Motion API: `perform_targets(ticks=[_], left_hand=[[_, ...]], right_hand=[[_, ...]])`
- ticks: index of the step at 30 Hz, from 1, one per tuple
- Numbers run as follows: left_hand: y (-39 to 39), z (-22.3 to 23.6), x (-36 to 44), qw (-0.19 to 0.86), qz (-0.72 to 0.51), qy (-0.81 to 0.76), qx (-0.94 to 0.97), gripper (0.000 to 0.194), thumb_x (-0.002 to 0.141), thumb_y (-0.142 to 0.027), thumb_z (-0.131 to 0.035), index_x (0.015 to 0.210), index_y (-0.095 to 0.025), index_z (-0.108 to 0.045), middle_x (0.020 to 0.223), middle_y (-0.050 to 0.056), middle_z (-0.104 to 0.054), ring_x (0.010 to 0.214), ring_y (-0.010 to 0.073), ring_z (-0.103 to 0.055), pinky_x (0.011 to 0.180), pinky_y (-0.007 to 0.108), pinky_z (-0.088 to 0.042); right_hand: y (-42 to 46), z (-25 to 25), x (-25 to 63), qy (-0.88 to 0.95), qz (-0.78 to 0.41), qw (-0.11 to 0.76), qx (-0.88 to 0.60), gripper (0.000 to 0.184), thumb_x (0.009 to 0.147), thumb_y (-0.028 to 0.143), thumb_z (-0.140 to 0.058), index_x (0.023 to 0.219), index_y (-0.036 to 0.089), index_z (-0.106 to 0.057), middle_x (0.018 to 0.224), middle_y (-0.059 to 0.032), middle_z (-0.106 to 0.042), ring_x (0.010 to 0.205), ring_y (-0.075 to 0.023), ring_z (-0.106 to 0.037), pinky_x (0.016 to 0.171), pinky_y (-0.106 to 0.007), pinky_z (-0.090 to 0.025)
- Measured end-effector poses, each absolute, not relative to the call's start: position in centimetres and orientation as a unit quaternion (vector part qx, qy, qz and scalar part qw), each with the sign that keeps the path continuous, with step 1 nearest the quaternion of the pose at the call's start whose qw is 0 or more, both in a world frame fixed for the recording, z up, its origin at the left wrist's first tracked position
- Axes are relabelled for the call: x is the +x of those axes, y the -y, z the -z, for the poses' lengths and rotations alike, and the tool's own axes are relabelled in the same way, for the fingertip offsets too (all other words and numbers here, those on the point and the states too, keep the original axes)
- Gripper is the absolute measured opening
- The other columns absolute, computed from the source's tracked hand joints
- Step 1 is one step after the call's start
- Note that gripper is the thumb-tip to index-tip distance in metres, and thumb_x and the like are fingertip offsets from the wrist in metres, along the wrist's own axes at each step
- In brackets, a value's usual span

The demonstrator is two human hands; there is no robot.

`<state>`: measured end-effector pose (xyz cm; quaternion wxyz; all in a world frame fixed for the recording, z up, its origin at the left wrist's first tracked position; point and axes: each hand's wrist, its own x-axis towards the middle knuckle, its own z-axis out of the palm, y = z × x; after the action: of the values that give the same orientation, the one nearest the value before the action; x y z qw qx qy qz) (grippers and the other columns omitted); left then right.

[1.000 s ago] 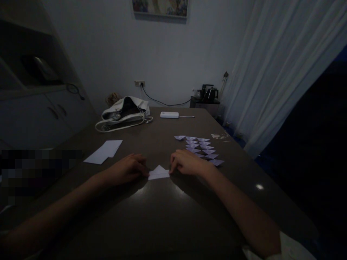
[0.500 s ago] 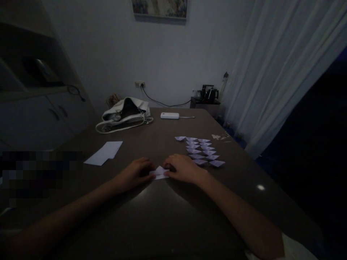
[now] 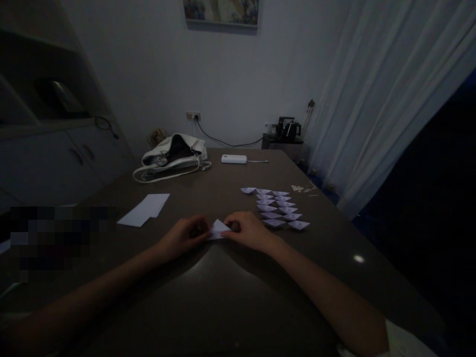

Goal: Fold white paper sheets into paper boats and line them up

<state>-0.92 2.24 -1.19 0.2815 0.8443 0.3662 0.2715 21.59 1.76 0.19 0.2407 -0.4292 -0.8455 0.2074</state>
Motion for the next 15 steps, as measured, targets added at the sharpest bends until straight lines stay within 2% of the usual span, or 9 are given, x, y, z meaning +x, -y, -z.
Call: perform_targets(ticks=[3, 7, 11, 15], left_hand=[[-2.21, 1.16, -0.95, 0.252, -0.289, -0.355, 0.853, 0.019, 0.082, -0.02, -0.058, 0.101, -0.017, -0.056, 0.085, 0.002, -0.066, 0.074, 0.0139, -0.061, 0.067, 0.024, -0.045], [-2.14, 0.85, -0.99, 0.168, -0.257, -0.332, 0.892, 0.01, 0.082, -0.017, -0.057, 0.09, -0.018, -0.063, 0.083, 0.003, -0.065, 0.079, 0.0158, -0.059, 0.075, 0.028, -0.042], [-1.98, 0.65, -0.78, 0.15, -0.234, -0.331, 0.902, 0.01, 0.086, -0.023, -0.056, 0.086, -0.016, -0.063, 0.078, 0.003, -0.063, 0.074, 0.0152, -0.057, 0.072, 0.027, -0.041], [-2.07, 0.82, -0.75, 0.12, -0.236, -0.317, 0.911, 0.013, 0.088, -0.023, -0.053, 0.086, -0.015, -0.063, 0.081, 0.005, -0.063, 0.078, 0.0163, -0.056, 0.071, 0.027, -0.041]], right_hand=[[-1.6, -0.18, 21.45, 0.857, -0.178, 0.267, -0.402, 0.012, 0.077, 0.027, -0.07, 0.082, 0.016, -0.068, 0.074, -0.0016, -0.062, 0.066, -0.0121, -0.053, 0.06, -0.022, -0.037], [-1.35, -0.01, 21.35, 0.883, -0.128, 0.258, -0.37, 0.014, 0.082, 0.029, -0.065, 0.077, 0.016, -0.069, 0.081, -0.0043, -0.064, 0.077, -0.015, -0.057, 0.068, -0.025, -0.039], [-1.31, 0.23, 21.16, 0.882, -0.129, 0.242, -0.384, 0.019, 0.084, 0.031, -0.063, 0.073, 0.015, -0.068, 0.072, -0.0029, -0.062, 0.07, -0.014, -0.056, 0.063, -0.024, -0.038], [-1.25, 0.15, 21.11, 0.891, -0.12, 0.245, -0.364, 0.015, 0.086, 0.027, -0.06, 0.078, 0.016, -0.068, 0.075, -0.0031, -0.064, 0.072, -0.014, -0.055, 0.066, -0.025, -0.039]])
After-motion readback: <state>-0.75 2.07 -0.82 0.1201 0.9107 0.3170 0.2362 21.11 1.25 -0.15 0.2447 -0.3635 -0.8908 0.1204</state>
